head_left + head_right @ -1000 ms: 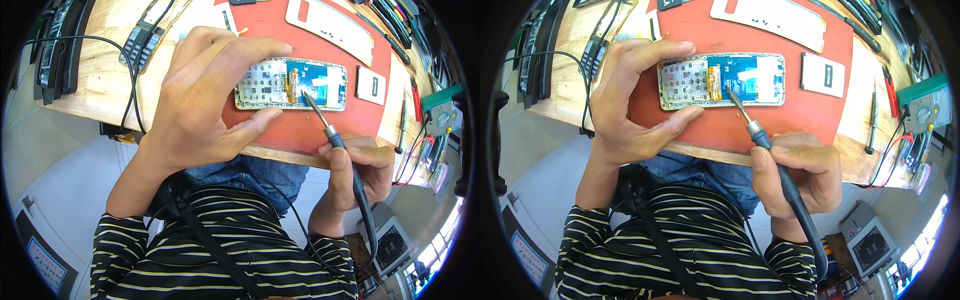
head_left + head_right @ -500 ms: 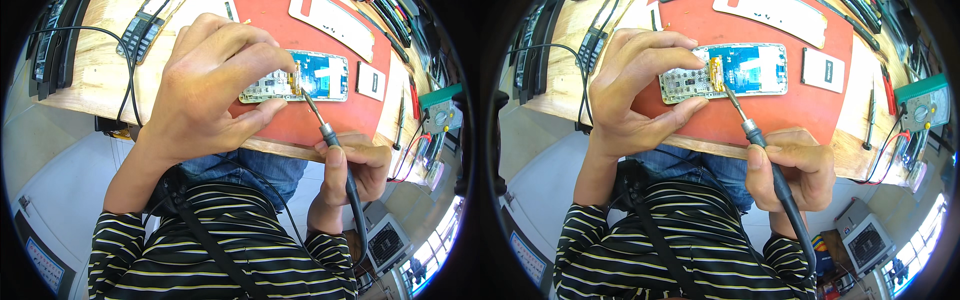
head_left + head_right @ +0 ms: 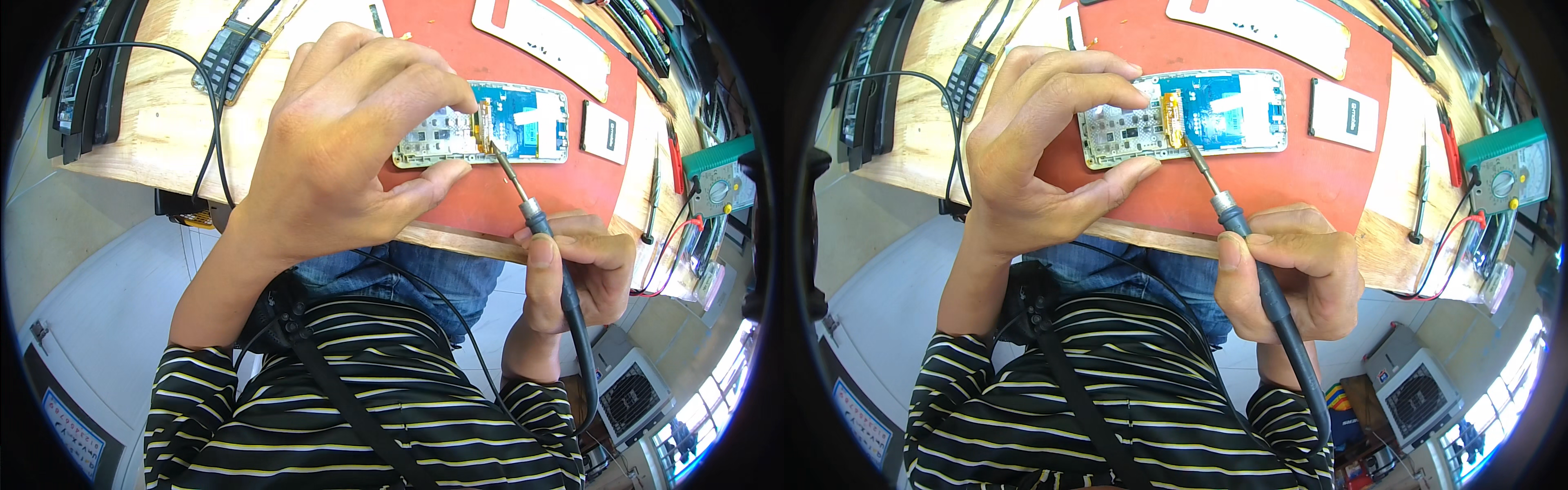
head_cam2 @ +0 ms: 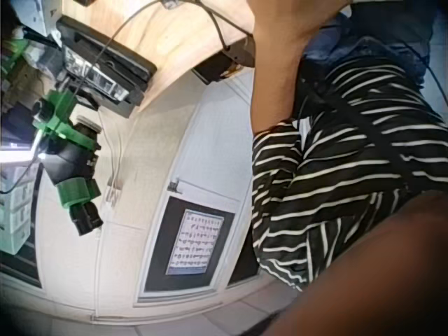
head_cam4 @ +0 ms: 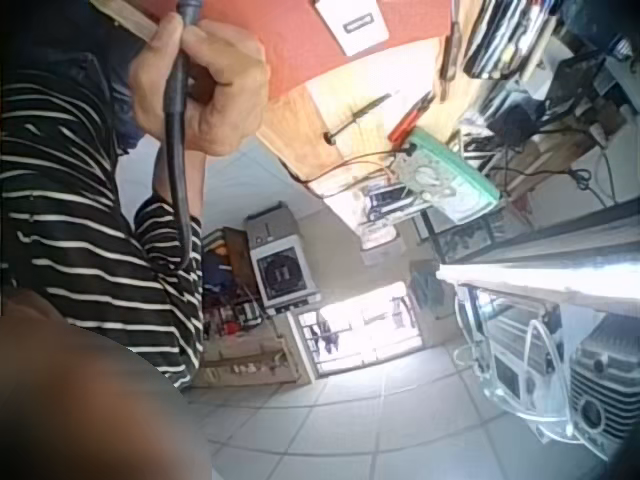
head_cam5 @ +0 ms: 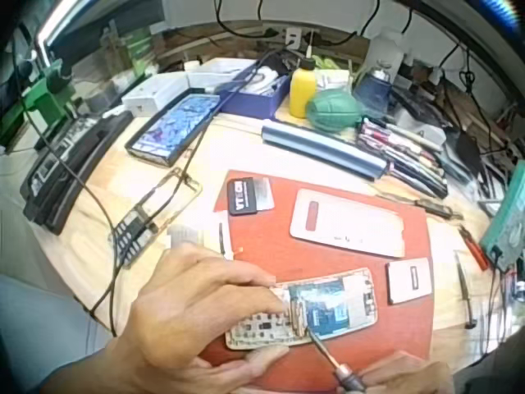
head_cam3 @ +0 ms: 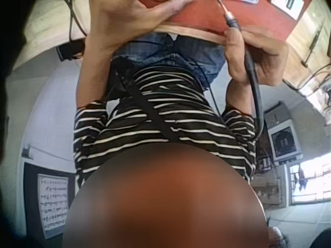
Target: The person uses a soldering iron and a hot air gun to remove a component from a smartphone motherboard, then aligns and places a replacement screen module onto the board.
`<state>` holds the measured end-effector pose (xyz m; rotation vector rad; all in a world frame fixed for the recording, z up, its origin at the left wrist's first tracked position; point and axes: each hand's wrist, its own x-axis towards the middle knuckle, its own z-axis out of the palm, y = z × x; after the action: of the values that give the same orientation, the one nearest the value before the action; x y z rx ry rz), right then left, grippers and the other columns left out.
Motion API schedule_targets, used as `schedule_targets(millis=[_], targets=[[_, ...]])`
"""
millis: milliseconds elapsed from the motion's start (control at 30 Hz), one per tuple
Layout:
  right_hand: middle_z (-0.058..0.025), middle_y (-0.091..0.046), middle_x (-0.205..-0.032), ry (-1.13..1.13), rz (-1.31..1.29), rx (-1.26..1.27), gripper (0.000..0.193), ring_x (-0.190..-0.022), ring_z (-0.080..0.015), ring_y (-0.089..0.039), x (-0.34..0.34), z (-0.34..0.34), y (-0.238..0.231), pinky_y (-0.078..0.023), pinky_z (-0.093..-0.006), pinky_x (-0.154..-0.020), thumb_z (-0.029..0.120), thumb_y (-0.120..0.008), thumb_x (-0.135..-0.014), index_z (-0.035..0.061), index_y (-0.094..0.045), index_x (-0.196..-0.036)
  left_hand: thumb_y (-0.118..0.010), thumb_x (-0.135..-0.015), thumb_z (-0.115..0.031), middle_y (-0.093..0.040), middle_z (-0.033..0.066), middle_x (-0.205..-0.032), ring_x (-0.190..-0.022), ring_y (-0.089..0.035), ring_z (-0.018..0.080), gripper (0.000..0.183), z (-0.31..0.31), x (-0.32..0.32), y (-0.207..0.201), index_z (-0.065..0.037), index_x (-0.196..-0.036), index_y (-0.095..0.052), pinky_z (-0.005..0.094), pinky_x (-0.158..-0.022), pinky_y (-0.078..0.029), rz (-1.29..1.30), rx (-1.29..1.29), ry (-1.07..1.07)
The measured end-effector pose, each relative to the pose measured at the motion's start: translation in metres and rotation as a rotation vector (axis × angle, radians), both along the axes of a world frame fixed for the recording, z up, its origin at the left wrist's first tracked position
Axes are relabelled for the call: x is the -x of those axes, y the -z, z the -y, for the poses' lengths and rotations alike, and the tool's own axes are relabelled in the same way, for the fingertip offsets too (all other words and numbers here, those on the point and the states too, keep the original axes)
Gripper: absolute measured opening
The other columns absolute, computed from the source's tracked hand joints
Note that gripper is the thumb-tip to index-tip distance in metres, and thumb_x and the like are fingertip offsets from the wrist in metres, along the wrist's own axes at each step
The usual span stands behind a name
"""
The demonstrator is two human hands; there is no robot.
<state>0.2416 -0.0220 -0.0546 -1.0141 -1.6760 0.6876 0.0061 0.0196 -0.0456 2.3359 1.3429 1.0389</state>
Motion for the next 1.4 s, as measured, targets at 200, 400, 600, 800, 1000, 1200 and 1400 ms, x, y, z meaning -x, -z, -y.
schedule_targets(millis=[200,400,600,800,1000,1200,1400], targets=[[-0.0149,-0.067,-0.072,-0.024,-0.021,-0.013,0.026,-0.063,-0.0193,-0.065,-0.0009,-0.0010,0.0019,-0.051,-0.0294,-0.056,-0.010,-0.077,-0.079,-0.0011,-0.057,-0.092,-0.090,-0.063,-0.010,-0.074,0.0108,-0.110,-0.099,-0.065,0.0276,0.045,-0.0005,-0.0004,0.0009,-0.007,-0.104,-0.072,0.0368,-0.086,-0.052,0.005,-0.007,0.005],[-0.0151,-0.067,-0.074,-0.016,-0.053,-0.005,0.025,-0.063,-0.0190,-0.064,-0.0009,0.0000,0.0012,-0.050,-0.0291,-0.057,-0.010,-0.076,-0.080,-0.0007,-0.057,-0.095,-0.090,-0.062,-0.011,-0.073,0.0104,-0.110,-0.097,-0.064,0.0275,0.043,0.0002,-0.0006,0.0016,-0.008,-0.101,-0.073,0.0368,-0.084,-0.052,0.004,-0.011,0.004],[-0.0142,-0.066,-0.072,0.009,-0.015,-0.002,0.027,-0.062,-0.0186,-0.065,0.0000,0.0002,0.0023,-0.051,-0.0298,-0.055,-0.009,-0.078,-0.079,-0.0012,-0.056,-0.093,-0.090,-0.062,-0.011,-0.073,0.0098,-0.110,-0.097,-0.064,0.0273,0.042,0.0000,-0.0004,0.0016,-0.008,-0.101,-0.074,0.0371,-0.085,-0.052,0.007,-0.014,0.008],[-0.0158,-0.067,-0.075,0.022,-0.040,0.007,0.025,-0.065,-0.0198,-0.065,0.0000,0.0009,0.0018,-0.052,-0.0300,-0.058,-0.009,-0.077,-0.080,-0.0016,-0.058,-0.093,-0.091,-0.061,-0.011,-0.073,0.0085,-0.109,-0.097,-0.064,0.0269,0.041,0.0003,-0.0015,0.0017,-0.009,-0.100,-0.075,0.0365,-0.084,-0.052,0.009,-0.010,-0.006],[-0.0143,-0.068,-0.075,0.026,0.000,0.027,0.027,-0.066,-0.0184,-0.066,0.0003,0.0016,0.0014,-0.052,-0.0300,-0.058,-0.007,-0.079,-0.081,-0.0003,-0.056,-0.092,-0.090,-0.062,-0.011,-0.073,0.0083,-0.110,-0.098,-0.064,0.0267,0.040,0.0003,-0.0017,0.0016,-0.009,-0.099,-0.075,0.0362,-0.085,-0.052,0.007,-0.012,-0.002],[-0.0148,-0.068,-0.078,0.032,-0.037,0.033,0.026,-0.067,-0.0179,-0.065,0.0004,0.0023,0.0014,-0.052,-0.0299,-0.061,-0.008,-0.078,-0.081,-0.0003,-0.056,-0.094,-0.090,-0.062,-0.011,-0.073,0.0083,-0.109,-0.097,-0.064,0.0265,0.039,0.0003,-0.0014,0.0008,-0.010,-0.098,-0.075,0.0359,-0.083,-0.052,0.000,-0.004,-0.008],[-0.0143,-0.068,-0.079,0.044,-0.011,0.041,0.026,-0.069,-0.0185,-0.067,0.0011,0.0028,0.0016,-0.053,-0.0305,-0.062,-0.008,-0.079,-0.081,-0.0006,-0.057,-0.092,-0.091,-0.062,-0.011,-0.073,0.0083,-0.110,-0.098,-0.064,0.0270,0.039,0.0010,-0.0020,0.0005,-0.010,-0.099,-0.075,0.0362,-0.085,-0.052,-0.008,0.001,-0.012]])
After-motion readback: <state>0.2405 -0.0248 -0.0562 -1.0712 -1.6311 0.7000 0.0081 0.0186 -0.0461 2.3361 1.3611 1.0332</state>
